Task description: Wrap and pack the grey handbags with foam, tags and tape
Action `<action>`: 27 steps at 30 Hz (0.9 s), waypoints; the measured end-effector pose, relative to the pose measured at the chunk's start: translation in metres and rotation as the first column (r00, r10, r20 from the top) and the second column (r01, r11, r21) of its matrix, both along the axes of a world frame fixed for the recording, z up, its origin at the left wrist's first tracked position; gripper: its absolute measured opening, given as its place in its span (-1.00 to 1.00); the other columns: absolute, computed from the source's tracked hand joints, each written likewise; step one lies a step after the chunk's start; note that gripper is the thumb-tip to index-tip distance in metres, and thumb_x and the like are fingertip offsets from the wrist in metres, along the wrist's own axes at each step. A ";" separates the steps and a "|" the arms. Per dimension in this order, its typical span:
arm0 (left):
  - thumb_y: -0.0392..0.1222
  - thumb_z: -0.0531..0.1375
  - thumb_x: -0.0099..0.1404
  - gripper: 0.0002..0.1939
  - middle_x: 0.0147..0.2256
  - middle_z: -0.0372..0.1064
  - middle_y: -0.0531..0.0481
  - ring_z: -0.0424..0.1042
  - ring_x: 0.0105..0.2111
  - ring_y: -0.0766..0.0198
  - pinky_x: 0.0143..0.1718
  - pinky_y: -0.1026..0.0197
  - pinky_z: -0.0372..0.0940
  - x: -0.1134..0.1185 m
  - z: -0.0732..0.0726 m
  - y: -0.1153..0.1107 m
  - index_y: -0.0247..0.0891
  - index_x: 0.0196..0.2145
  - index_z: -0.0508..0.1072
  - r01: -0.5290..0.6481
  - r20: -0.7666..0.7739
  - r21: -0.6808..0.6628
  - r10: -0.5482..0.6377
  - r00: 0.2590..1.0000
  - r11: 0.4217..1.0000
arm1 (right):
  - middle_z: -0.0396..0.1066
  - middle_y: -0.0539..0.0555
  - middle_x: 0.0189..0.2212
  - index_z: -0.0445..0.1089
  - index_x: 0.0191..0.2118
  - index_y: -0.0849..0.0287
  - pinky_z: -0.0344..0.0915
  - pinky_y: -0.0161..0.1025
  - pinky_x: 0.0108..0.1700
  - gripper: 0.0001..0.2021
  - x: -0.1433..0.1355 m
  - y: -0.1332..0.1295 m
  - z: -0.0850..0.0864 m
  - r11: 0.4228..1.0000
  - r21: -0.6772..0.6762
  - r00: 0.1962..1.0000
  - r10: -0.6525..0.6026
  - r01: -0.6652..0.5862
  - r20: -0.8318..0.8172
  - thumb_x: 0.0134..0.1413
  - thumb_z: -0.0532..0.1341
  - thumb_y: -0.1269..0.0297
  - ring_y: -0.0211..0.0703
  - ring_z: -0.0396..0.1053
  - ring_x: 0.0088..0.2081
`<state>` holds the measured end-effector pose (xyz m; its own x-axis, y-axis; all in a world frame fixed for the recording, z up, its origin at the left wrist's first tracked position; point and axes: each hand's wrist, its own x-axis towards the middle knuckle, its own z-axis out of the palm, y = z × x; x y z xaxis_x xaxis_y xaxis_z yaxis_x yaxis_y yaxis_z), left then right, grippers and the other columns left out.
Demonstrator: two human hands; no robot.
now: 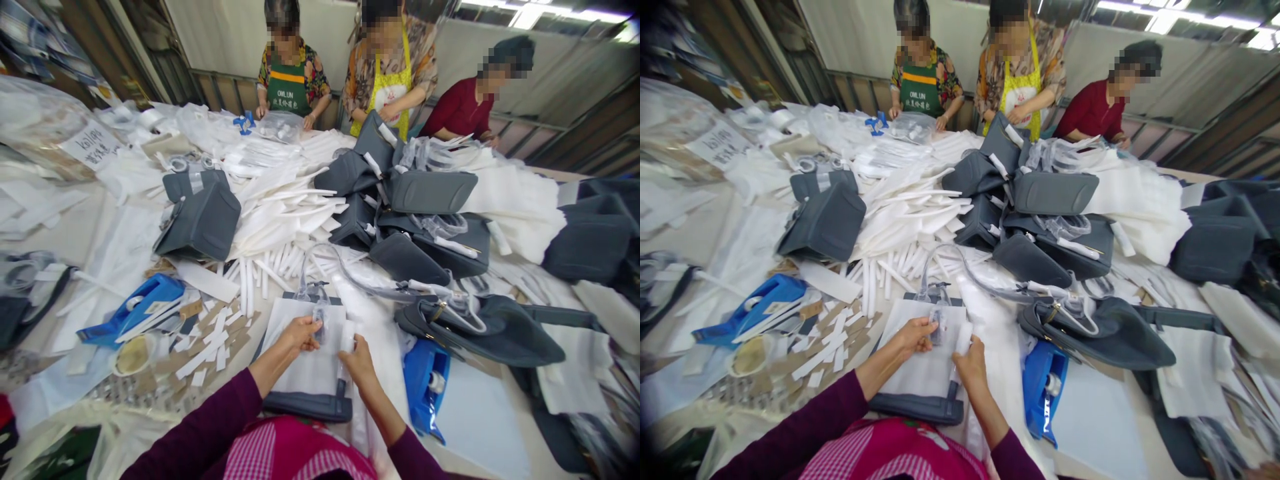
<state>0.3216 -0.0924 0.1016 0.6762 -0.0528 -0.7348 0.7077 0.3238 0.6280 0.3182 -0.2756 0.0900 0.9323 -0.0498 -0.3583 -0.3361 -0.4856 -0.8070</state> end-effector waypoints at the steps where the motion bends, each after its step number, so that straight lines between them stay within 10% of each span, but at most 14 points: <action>1: 0.15 0.38 -0.03 -0.47 -0.38 0.48 -0.09 0.44 -0.60 0.31 -0.57 0.32 0.18 -0.003 0.001 -0.002 -0.32 -0.25 0.45 -0.011 -0.002 -0.019 0.011 1.000 1.000 | 0.39 0.13 -0.34 0.33 -0.25 0.20 0.32 -0.12 -0.17 -0.64 -0.003 -0.001 0.006 1.000 -0.010 1.000 -0.004 0.005 0.024 -0.33 0.23 0.32 0.05 0.36 -0.22; 7: 0.03 0.34 0.11 -0.53 -0.10 0.43 -0.18 0.56 -0.33 0.10 -0.27 0.09 0.39 -0.018 -0.004 -0.017 -0.25 -0.10 0.37 -0.153 0.012 -0.185 0.158 0.987 0.971 | 0.32 -0.01 -0.55 0.32 -0.42 0.15 0.26 -0.26 -0.45 -0.77 -0.037 -0.010 0.026 0.944 0.274 0.971 0.216 -0.182 -0.099 -0.20 0.24 0.11 -0.17 0.25 -0.48; 12: -0.06 0.27 0.18 -0.62 -0.28 0.45 -0.05 0.45 -0.47 0.33 -0.41 0.29 0.31 -0.035 -0.018 -0.050 -0.26 -0.09 0.33 -0.325 0.059 -0.152 0.336 0.940 0.934 | 0.42 0.04 -0.43 0.38 -0.25 0.18 0.30 -0.31 -0.53 -0.63 -0.053 -0.003 0.027 0.874 0.485 0.958 0.157 -0.022 -0.239 -0.18 0.27 0.04 -0.11 0.40 -0.39; 17: -0.06 0.25 0.15 -0.64 -0.55 0.33 0.08 0.22 -0.68 0.38 -0.69 0.32 0.00 -0.053 -0.020 -0.068 -0.31 -0.15 0.38 -0.322 0.064 -0.138 0.333 0.941 0.937 | 0.44 0.03 -0.41 0.40 -0.16 0.20 0.38 -0.28 -0.47 -0.62 -0.054 0.008 0.021 0.862 0.506 0.961 0.165 -0.033 -0.220 -0.14 0.25 0.13 -0.15 0.39 -0.41; 27: 0.07 0.26 0.14 -0.58 -0.44 0.40 -0.05 0.30 -0.57 0.35 -0.61 0.32 0.04 -0.063 -0.013 -0.058 -0.38 -0.24 0.43 -0.263 0.149 -0.232 0.301 0.942 0.937 | 0.40 -0.03 -0.51 0.43 -0.20 0.23 0.37 -0.26 -0.51 -0.57 -0.038 0.012 0.002 0.864 0.497 0.924 0.253 -0.082 -0.288 -0.30 0.23 0.17 -0.18 0.38 -0.49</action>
